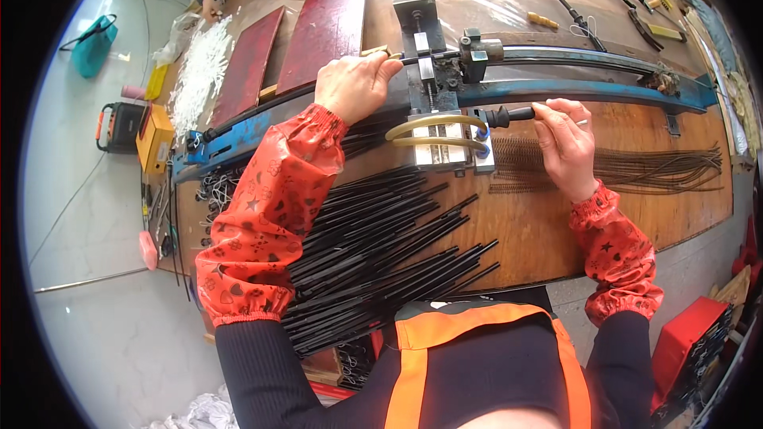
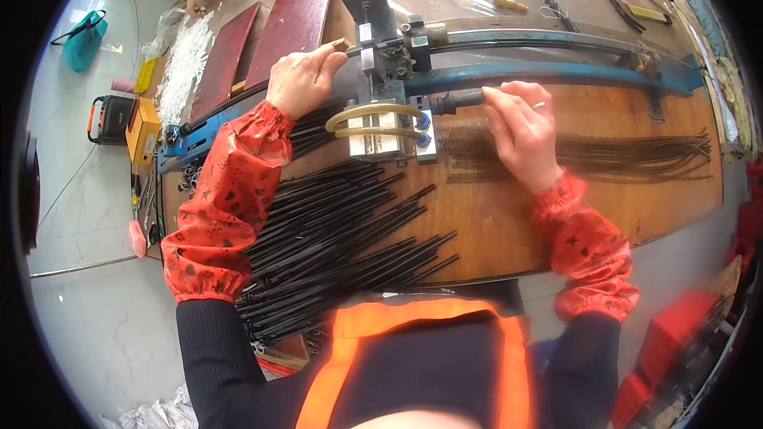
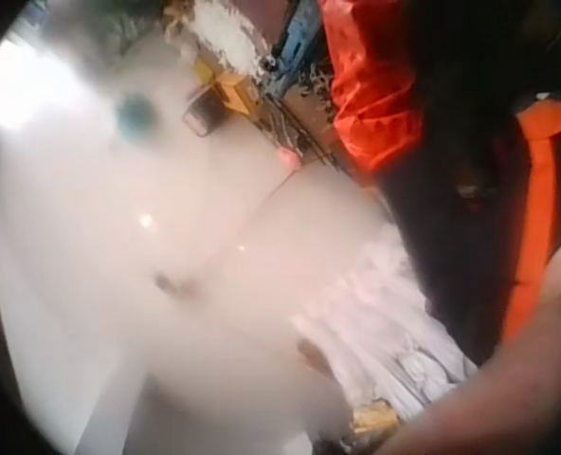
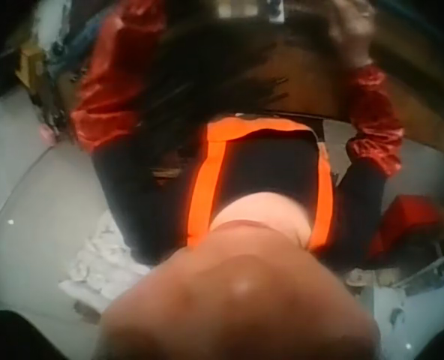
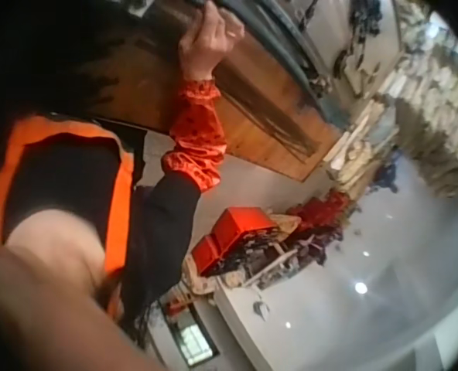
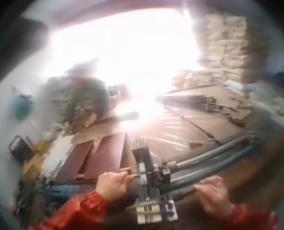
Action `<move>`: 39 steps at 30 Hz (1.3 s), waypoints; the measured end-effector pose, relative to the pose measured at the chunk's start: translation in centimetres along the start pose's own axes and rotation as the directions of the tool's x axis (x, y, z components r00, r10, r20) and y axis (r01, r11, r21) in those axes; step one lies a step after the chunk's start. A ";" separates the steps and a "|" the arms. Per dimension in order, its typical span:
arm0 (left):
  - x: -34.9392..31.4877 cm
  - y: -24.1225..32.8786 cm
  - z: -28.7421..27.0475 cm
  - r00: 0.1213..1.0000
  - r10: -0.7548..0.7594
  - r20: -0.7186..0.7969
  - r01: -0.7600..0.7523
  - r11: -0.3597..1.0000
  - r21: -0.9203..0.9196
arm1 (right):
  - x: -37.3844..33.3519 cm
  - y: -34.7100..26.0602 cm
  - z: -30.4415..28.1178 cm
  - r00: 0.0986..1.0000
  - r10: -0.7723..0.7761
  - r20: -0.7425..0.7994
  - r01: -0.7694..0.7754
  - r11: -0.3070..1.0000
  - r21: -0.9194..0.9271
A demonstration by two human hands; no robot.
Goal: The person repeatedly inserts long metal springs into black rods, secures them using a machine fixture, and stacks the assembled rods on the table.
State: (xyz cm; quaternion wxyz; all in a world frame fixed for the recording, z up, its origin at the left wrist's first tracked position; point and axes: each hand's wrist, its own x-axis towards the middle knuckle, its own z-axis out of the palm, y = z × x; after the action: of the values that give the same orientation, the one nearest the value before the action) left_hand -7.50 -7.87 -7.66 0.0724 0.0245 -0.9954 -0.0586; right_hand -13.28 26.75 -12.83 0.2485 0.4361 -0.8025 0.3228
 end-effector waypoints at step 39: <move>-16.7 -4.0 4.1 0.954 0.287 0.086 -0.282 0.957 -0.060 | -2.9 -4.5 1.1 0.832 -0.065 0.551 -0.016 0.990 0.141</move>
State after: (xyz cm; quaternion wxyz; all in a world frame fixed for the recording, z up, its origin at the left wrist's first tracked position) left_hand 8.58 -10.40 -14.52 0.0339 -0.1237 -0.9891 -0.0722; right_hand -8.09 25.61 -14.15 -0.0216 0.5375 -0.8098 0.2344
